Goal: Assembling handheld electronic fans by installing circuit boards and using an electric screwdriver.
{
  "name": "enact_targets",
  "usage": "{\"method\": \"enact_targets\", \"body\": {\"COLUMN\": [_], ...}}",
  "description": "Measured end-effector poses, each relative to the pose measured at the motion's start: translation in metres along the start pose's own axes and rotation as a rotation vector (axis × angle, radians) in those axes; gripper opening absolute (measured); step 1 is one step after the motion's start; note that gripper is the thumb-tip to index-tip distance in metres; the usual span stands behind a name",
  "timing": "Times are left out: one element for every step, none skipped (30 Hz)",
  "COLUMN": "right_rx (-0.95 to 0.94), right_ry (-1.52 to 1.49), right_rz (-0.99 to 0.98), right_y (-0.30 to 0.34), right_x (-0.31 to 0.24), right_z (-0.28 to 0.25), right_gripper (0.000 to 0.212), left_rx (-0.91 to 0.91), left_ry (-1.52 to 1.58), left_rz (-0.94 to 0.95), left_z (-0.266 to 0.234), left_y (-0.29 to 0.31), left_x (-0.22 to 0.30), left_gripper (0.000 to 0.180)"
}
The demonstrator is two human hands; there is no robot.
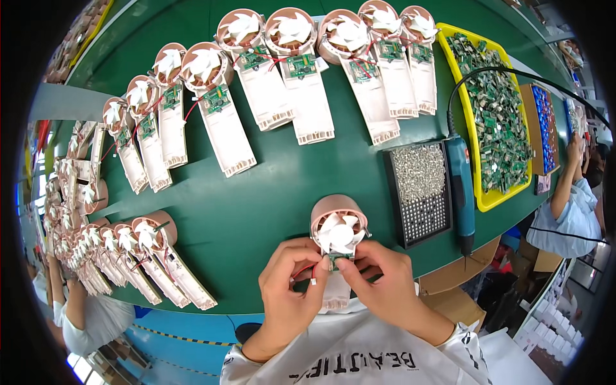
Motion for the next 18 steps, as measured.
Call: {"method": "enact_targets", "body": {"right_rx": [0.004,0.007,0.008,0.009,0.019,0.039,0.052,0.079,0.097,0.072,0.05,0.045,0.02,0.0,-0.021,-0.034,-0.038,-0.061], "right_ry": [0.02,0.023,0.028,0.033,-0.012,0.001,0.032,0.07,0.068,0.093,0.121,0.123,0.163,0.205,0.267,0.268,0.274,0.28], "right_rz": [-0.008,-0.01,-0.009,-0.01,0.034,0.019,0.001,-0.044,-0.108,-0.123,-0.126,-0.147,-0.16,-0.166,-0.192,-0.211,-0.234,-0.216], "right_y": [0.0,0.0,0.001,0.001,-0.001,0.001,0.007,0.005,0.004,0.002,0.001,-0.001,-0.004,-0.004,-0.006,-0.007,-0.012,-0.014], "right_x": [-0.001,0.0,0.002,0.003,0.005,0.003,0.0,-0.003,-0.001,0.0,0.001,-0.001,-0.002,-0.003,-0.007,-0.008,-0.006,-0.004], "right_z": [0.001,0.001,0.001,0.002,-0.001,-0.003,-0.001,-0.004,-0.002,0.0,0.001,0.002,0.0,-0.004,-0.004,-0.002,-0.002,0.0], "right_gripper": [0.016,0.016,0.018,0.02,0.02,0.02,0.018,0.015,0.016,0.017,0.018,0.022,0.024,0.025,0.027,0.026,0.026,0.025], "left_rx": [-0.016,-0.03,-0.032,-0.036,-0.049,-0.062,-0.075,-0.081,-0.095,-0.099,-0.112,-0.147,-0.199,-0.26,-0.241,-0.203,-0.167,-0.157], "left_ry": [-0.014,-0.026,-0.024,-0.053,-0.078,-0.07,-0.157,-0.241,-0.192,-0.198,-0.205,-0.221,-0.179,-0.141,-0.087,-0.13,-0.172,-0.202], "left_rz": [0.002,0.008,0.013,0.053,0.108,0.131,0.132,0.165,0.138,0.119,0.094,0.078,0.056,0.031,0.005,0.001,0.007,0.071], "left_z": [0.0,0.002,0.002,0.002,0.004,0.003,0.003,0.004,0.001,0.003,0.004,0.004,0.006,0.012,0.011,0.008,0.007,0.01], "left_y": [0.0,-0.001,-0.002,-0.003,-0.004,-0.002,0.004,0.005,0.003,0.002,0.003,0.001,-0.003,-0.005,-0.009,-0.008,-0.012,-0.014], "left_x": [0.0,0.0,-0.001,0.001,0.006,0.01,0.01,0.016,0.007,0.011,0.014,0.009,0.006,0.004,0.001,-0.004,-0.008,-0.001], "left_gripper": [0.014,0.014,0.014,0.015,0.017,0.017,0.02,0.024,0.028,0.028,0.028,0.028,0.03,0.032,0.031,0.033,0.036,0.035]}}
Point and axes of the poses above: each hand's wrist, its own y-axis away from the middle knuckle, its own z-axis out of the palm, x = y × z, the point moved 9 cm from there along -y, towards the middle knuckle, and after that the axes turned 14 degrees about -z, right-handed, at the moved point
